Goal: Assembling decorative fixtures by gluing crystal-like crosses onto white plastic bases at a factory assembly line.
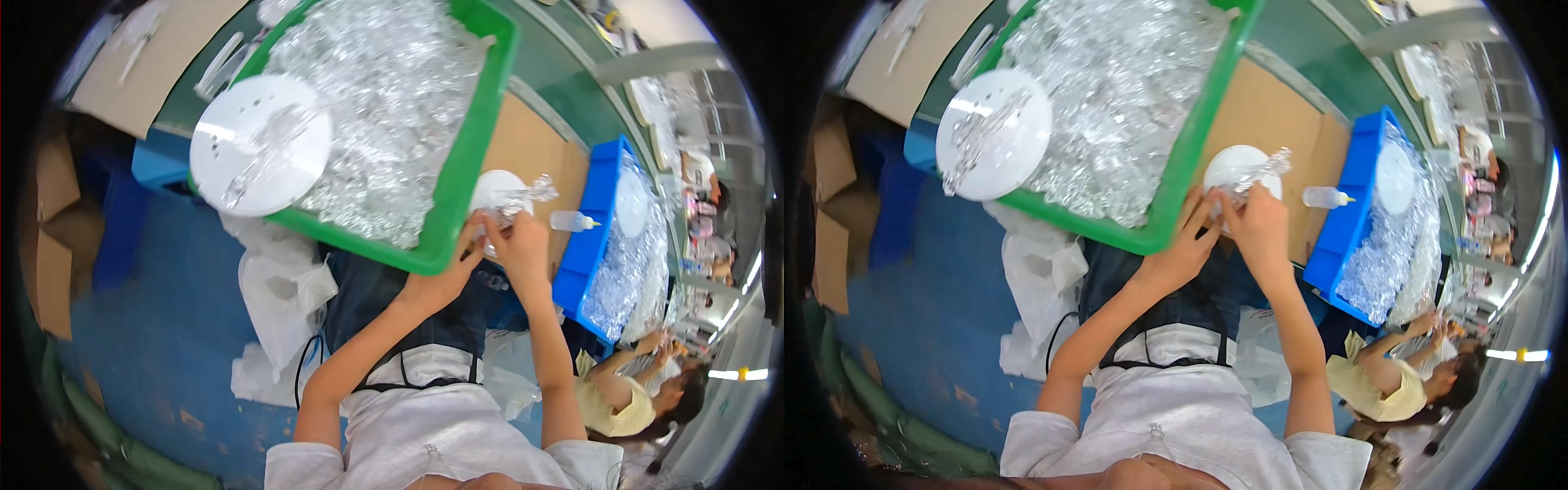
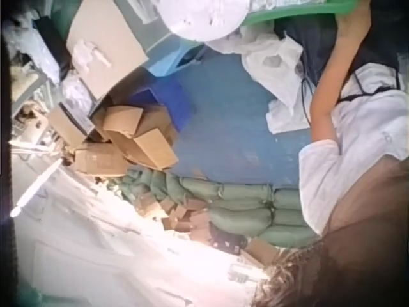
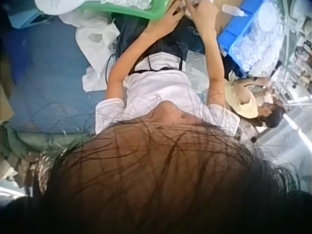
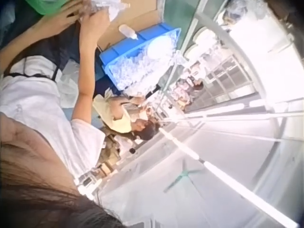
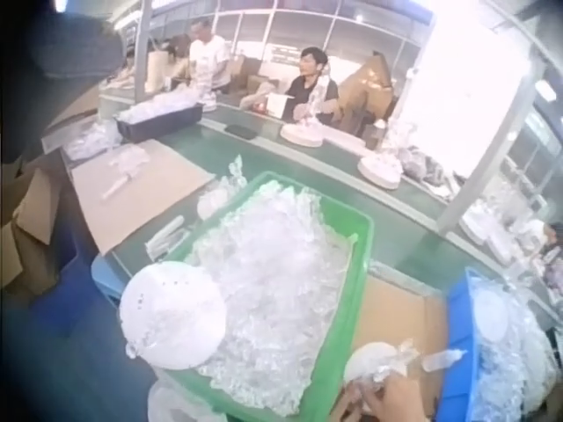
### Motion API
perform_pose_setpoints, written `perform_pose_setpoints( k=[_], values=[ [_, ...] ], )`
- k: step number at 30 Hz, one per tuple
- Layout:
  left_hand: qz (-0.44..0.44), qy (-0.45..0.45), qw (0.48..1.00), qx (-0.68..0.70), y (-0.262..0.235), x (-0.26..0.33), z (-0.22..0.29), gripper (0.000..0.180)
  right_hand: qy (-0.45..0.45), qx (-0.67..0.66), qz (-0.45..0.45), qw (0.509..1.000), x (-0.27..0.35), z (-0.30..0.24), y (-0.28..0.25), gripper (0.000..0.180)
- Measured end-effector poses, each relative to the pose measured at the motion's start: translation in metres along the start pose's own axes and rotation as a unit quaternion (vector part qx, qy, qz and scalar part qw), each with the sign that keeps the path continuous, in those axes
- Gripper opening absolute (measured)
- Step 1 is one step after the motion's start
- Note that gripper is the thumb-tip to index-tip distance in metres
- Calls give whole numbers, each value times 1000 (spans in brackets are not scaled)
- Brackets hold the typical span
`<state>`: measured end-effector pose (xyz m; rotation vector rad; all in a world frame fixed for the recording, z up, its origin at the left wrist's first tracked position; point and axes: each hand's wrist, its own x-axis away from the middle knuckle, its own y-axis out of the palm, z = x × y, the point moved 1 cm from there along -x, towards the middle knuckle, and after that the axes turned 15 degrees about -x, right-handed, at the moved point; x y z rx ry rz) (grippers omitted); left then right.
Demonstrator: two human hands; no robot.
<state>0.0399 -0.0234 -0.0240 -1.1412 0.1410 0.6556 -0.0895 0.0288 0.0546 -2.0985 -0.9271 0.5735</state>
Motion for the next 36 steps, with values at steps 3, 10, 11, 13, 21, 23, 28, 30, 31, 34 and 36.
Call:
perform_pose_setpoints(
  k=[3, 10, 11, 13, 21, 23, 28, 30, 31, 34, 36],
  values=[
    [-39, 5, 999, 19, 3, -4, -1, 34, -36, 43, -5, 998, 0, -5, 3, 37],
    [-64, 5, 997, -53, -4, -4, 2, 34, 55, -98, -24, 993, 47, -12, -102, 29],
    [-67, 10, 996, -55, -6, -4, 1, 34, 73, -54, 7, 996, 50, -6, -130, 23],
    [-55, 19, 995, -85, -8, -9, 5, 36, 45, 98, 20, 994, 58, 28, -188, 22],
    [-64, 7, 988, -138, -4, -15, 11, 38, 154, 309, -152, 926, 36, 139, -217, 25],
    [-66, 5, 988, -142, -3, -15, 10, 37, 179, 235, -133, 946, 29, 140, -226, 21],
    [-72, 0, 988, -138, -3, -15, 12, 37, 93, 78, 31, 992, 33, 161, -244, 15],
    [-66, 0, 988, -136, -4, -14, 10, 35, 91, 3, 87, 992, 37, 146, -243, 16],
    [-66, -4, 988, -140, -7, -13, 10, 35, 92, -72, 144, 983, 41, 138, -241, 17],
    [-31, -36, 999, -10, -27, -13, 23, 35, 77, -259, 184, 945, 66, 103, -205, 14],
    [-12, -74, 979, 187, -45, -21, 46, 39, 84, -368, 178, 909, 78, 60, -157, 12]
  ],
)
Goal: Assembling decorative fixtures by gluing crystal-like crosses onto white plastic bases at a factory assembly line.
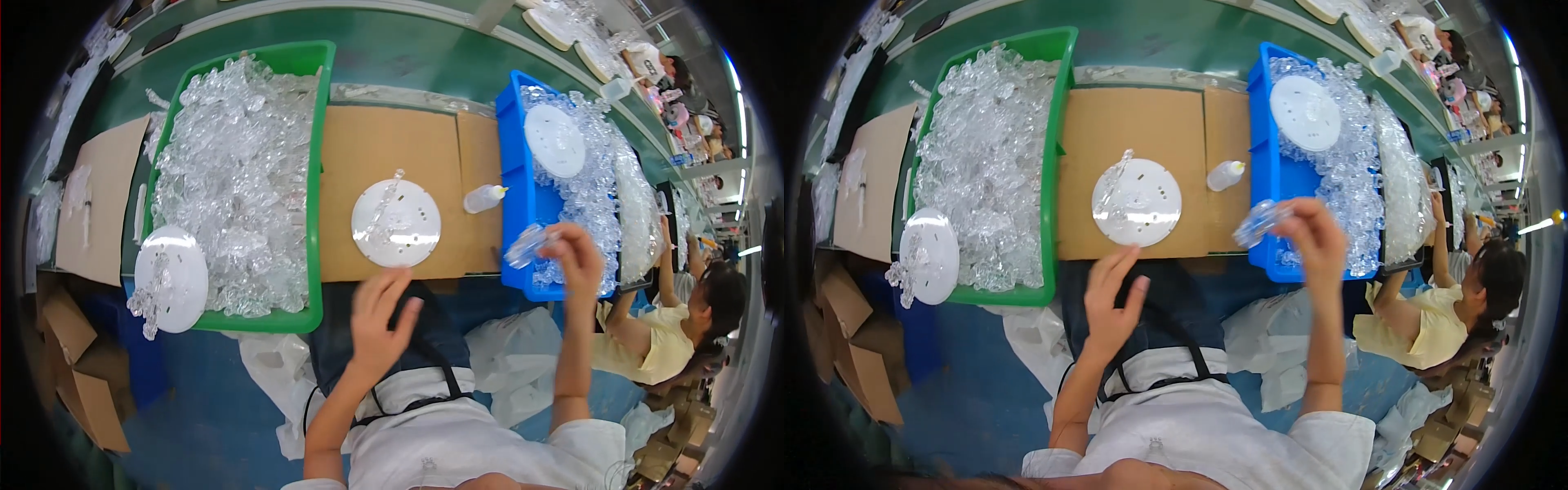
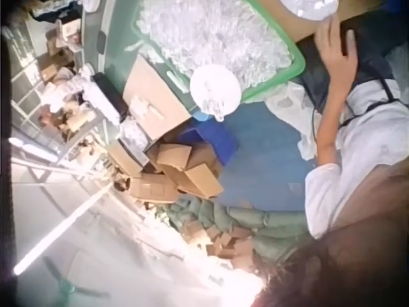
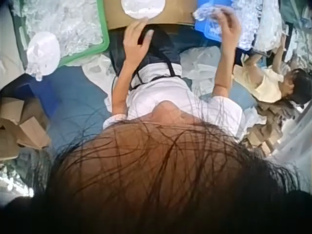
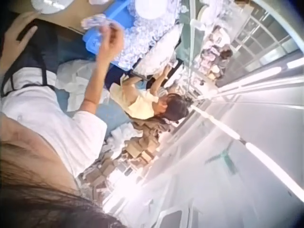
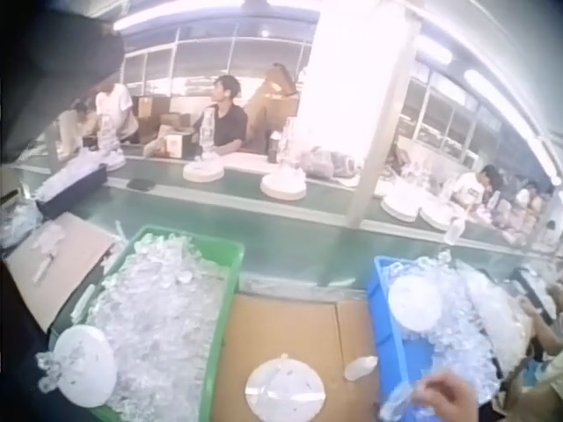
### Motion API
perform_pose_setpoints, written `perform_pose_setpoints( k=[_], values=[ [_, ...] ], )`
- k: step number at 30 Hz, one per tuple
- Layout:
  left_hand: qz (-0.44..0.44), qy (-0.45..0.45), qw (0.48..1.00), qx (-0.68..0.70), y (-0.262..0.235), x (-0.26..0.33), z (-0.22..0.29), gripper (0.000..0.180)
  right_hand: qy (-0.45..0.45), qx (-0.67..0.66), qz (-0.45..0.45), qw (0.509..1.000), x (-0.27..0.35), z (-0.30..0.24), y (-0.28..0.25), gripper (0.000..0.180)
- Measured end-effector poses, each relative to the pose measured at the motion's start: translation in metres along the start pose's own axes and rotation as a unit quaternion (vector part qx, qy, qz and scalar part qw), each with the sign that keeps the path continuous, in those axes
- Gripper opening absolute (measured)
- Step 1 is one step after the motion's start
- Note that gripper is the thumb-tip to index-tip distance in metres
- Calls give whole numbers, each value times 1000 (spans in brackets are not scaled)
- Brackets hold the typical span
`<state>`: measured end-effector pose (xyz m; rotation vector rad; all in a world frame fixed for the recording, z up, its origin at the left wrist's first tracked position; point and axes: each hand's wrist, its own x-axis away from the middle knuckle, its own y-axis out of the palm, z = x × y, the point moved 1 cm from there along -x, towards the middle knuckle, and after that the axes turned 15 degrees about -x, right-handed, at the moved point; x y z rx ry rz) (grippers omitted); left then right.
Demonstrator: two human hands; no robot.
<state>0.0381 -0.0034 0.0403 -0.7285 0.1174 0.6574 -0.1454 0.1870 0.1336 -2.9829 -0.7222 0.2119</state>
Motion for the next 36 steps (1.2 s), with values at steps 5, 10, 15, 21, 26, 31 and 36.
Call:
perform_pose_setpoints(
  k=[5, 10, 15, 21, 26, 31, 36],
  values=[
    [-13, -126, 968, 218, 14, -5, 13, 34, 98, -202, 28, 974, 40, 61, 96, 21],
    [5, -139, 983, 117, 25, -9, -20, 23, 80, 11, -64, 995, 15, 85, 111, 18],
    [97, 5, 992, -83, 26, -5, -25, 25, 105, -15, 56, 993, 5, 94, 120, 25],
    [53, 71, 980, -180, 31, 0, -40, 36, 94, 16, 58, 994, -3, 98, 128, 24],
    [36, 91, 975, -200, 33, -4, -41, 39, 49, 42, 11, 998, -9, 106, 123, 25],
    [34, 89, 973, -208, 36, -2, -45, 38, 30, 24, 30, 999, -3, 111, 127, 25],
    [28, 89, 967, -236, 34, 2, -45, 38, -27, 83, 70, 994, 2, 111, 133, 26]
  ],
)
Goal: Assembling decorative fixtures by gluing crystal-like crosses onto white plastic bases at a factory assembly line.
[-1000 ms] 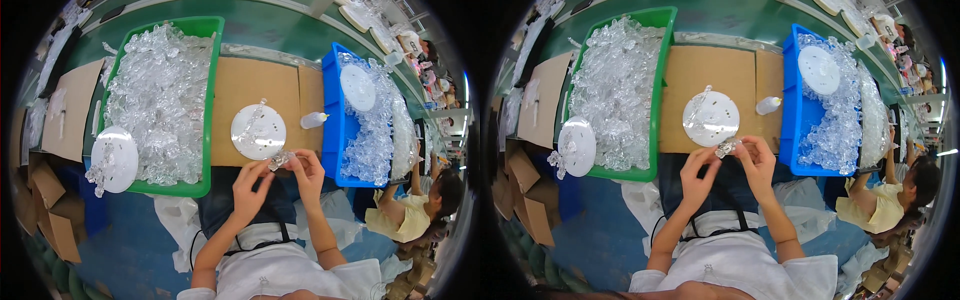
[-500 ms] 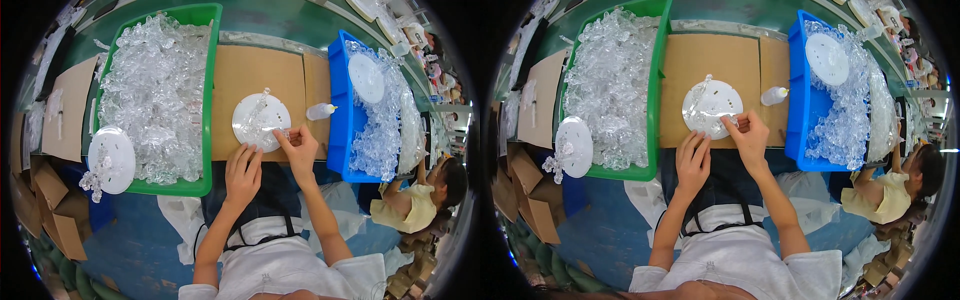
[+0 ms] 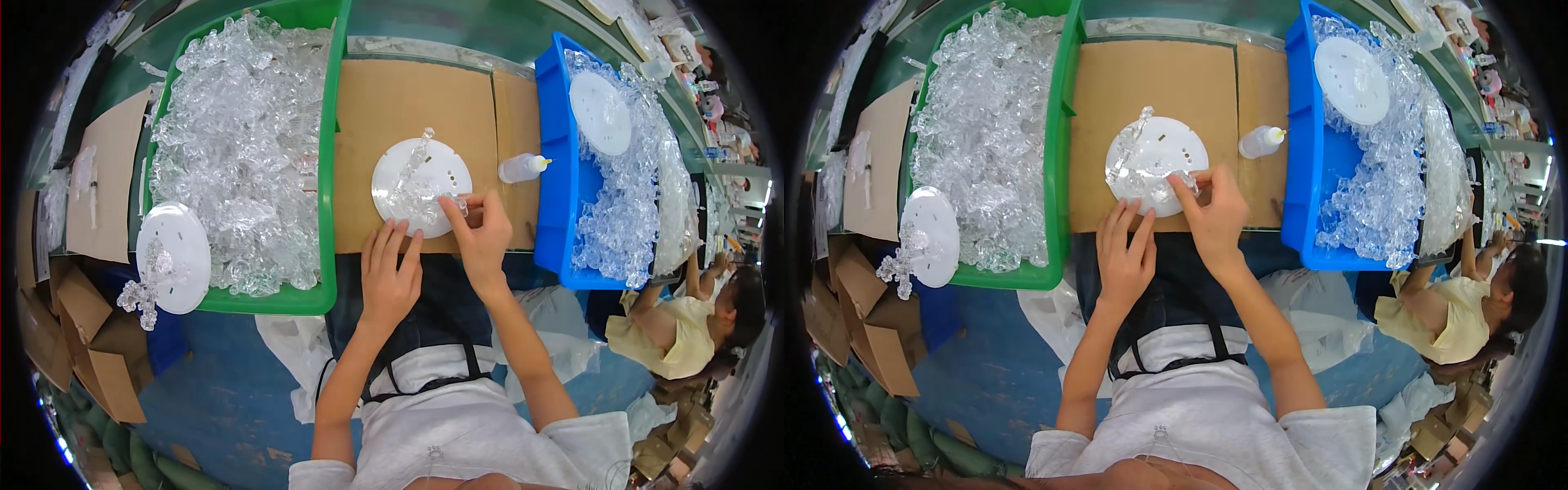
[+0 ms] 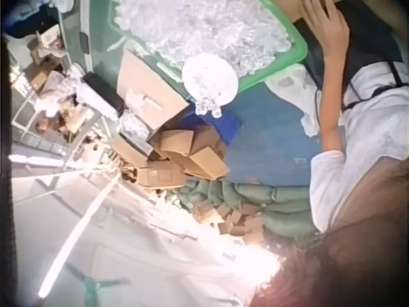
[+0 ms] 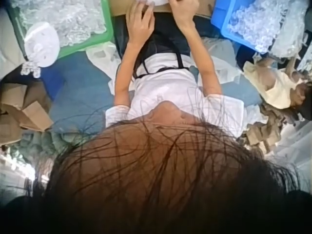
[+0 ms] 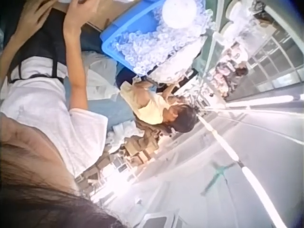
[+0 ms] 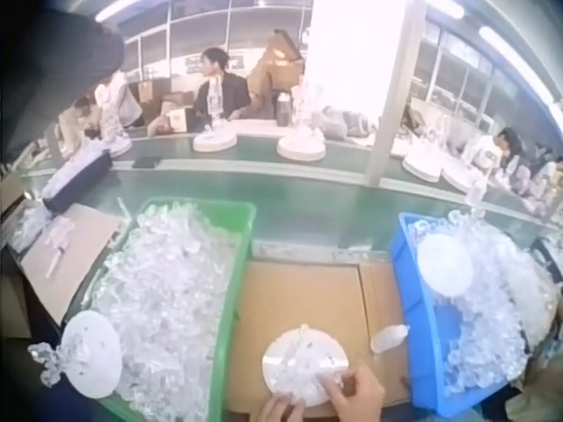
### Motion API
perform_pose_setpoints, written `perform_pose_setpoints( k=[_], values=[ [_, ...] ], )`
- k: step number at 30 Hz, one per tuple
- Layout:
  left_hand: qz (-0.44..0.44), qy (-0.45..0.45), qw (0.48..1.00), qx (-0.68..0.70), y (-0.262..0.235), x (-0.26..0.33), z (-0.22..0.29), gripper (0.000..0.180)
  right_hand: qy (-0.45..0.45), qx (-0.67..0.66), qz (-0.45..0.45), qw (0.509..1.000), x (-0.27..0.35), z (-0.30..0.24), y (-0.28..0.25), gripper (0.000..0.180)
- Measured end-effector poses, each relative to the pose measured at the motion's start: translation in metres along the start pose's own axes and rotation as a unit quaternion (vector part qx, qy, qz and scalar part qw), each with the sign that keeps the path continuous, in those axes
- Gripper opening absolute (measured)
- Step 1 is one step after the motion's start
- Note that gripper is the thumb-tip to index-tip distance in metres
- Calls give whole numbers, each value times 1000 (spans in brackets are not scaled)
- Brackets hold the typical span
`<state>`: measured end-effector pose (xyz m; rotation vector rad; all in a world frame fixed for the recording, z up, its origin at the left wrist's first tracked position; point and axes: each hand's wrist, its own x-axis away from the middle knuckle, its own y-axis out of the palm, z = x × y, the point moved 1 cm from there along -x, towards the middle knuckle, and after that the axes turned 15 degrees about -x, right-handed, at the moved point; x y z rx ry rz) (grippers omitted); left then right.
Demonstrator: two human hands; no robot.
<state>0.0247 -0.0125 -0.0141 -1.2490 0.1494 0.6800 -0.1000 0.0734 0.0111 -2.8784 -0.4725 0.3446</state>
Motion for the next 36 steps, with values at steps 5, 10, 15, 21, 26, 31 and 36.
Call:
perform_pose_setpoints(
  k=[5, 10, 15, 21, 26, 31, 36],
  values=[
    [-16, 16, 1000, -21, -1, 5, -2, 42, 45, -5, -12, 999, 2, -6, -4, 26],
    [-25, 2, 1000, -15, -5, 1, -1, 39, -12, 57, -15, 998, 2, -2, -2, 25],
    [-30, -2, 1000, -5, -4, 2, 0, 41, 7, 14, -24, 1000, 1, 0, 4, 25],
    [-43, 4, 999, -19, -1, -4, 4, 48, 13, 7, -37, 999, -2, 5, -3, 27],
    [-56, 9, 998, -29, 3, 5, 3, 43, -56, 37, 62, 996, 17, -2, -35, 40],
    [-38, -5, 999, -35, 7, 7, 14, 42, -69, 70, 131, 986, -4, 10, -41, 59],
    [13, -4, 1000, -24, 6, -4, 16, 44, -17, 14, 124, 992, -37, 23, -35, 57]
  ],
)
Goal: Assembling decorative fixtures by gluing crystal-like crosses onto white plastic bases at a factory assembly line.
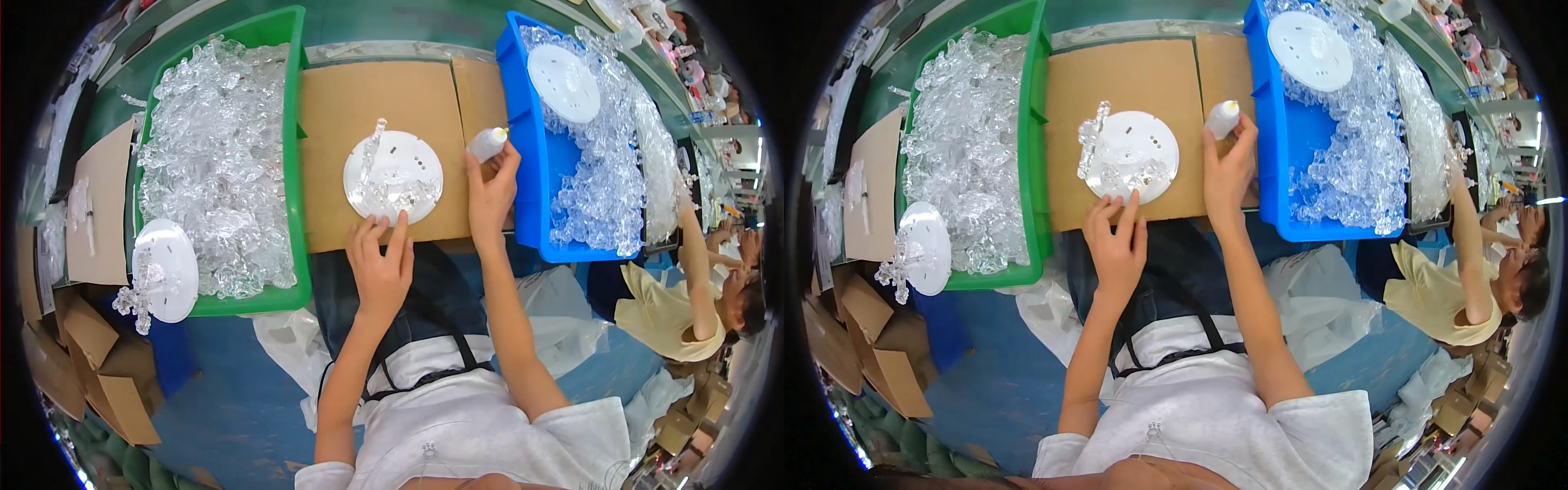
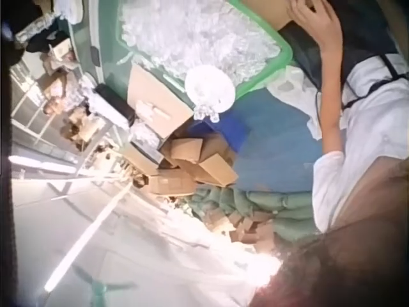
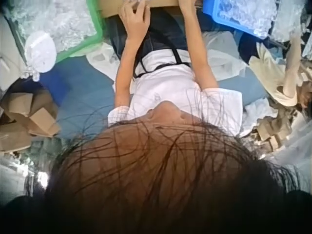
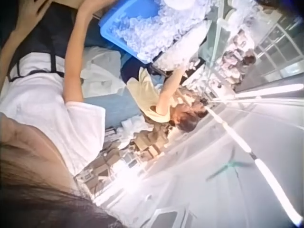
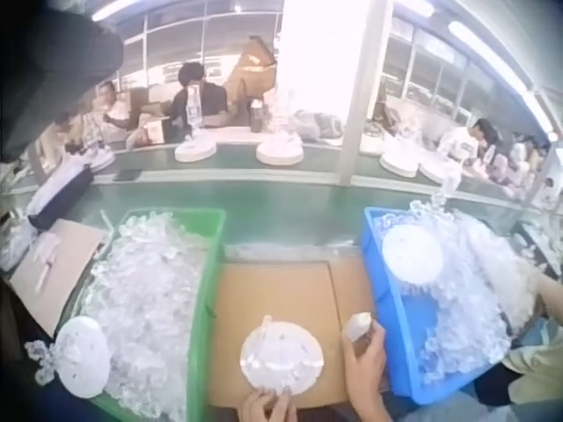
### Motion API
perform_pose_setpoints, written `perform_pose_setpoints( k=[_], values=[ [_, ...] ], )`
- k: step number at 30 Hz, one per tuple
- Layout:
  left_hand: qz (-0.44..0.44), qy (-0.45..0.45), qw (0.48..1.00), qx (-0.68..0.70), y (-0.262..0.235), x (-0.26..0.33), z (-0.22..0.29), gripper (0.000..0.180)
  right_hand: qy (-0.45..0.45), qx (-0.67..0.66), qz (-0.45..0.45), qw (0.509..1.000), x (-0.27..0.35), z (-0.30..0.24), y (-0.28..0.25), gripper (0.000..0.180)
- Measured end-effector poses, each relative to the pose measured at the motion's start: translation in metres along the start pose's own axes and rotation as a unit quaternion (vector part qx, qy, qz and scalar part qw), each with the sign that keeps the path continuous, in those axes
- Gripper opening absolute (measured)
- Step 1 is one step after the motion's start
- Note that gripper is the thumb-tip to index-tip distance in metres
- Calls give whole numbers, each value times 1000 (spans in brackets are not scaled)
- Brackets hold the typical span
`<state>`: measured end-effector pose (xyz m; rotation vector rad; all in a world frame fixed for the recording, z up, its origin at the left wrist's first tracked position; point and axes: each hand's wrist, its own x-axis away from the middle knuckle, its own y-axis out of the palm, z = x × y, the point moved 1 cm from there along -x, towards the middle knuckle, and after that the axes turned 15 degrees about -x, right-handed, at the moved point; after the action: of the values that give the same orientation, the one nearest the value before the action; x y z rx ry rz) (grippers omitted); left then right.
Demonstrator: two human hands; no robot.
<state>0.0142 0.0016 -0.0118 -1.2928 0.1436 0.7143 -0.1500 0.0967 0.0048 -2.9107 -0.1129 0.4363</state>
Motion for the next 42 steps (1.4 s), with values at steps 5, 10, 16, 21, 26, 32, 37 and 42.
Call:
perform_pose_setpoints(
  k=[5, 10, 16, 21, 26, 32, 37, 42],
  values=[
    [38, -16, 999, -8, -1, -21, 2, 47, 21, -106, 0, 994, 43, -26, -29, 51],
    [27, -22, 998, -47, 16, -26, 1, 39, 81, -27, -178, 980, 88, -35, -57, 47],
    [15, -30, 998, -44, 15, -27, 4, 37, 165, -19, -196, 967, 94, -31, -55, 44],
    [17, -32, 998, -52, 15, -26, 5, 37, 140, -22, -217, 966, 87, -33, -52, 41],
    [18, -40, 998, -43, 14, -26, 4, 37, 118, -12, -215, 969, 85, -32, -48, 40],
    [18, -42, 998, -37, 15, -27, 4, 38, 121, -25, -200, 972, 86, -31, -46, 39],
    [16, -47, 998, -34, 16, -27, 4, 38, 122, -28, -198, 972, 87, -31, -46, 39],
    [18, -49, 998, -32, 16, -25, 4, 39, 128, -38, -198, 971, 89, -29, -47, 38]
  ],
)
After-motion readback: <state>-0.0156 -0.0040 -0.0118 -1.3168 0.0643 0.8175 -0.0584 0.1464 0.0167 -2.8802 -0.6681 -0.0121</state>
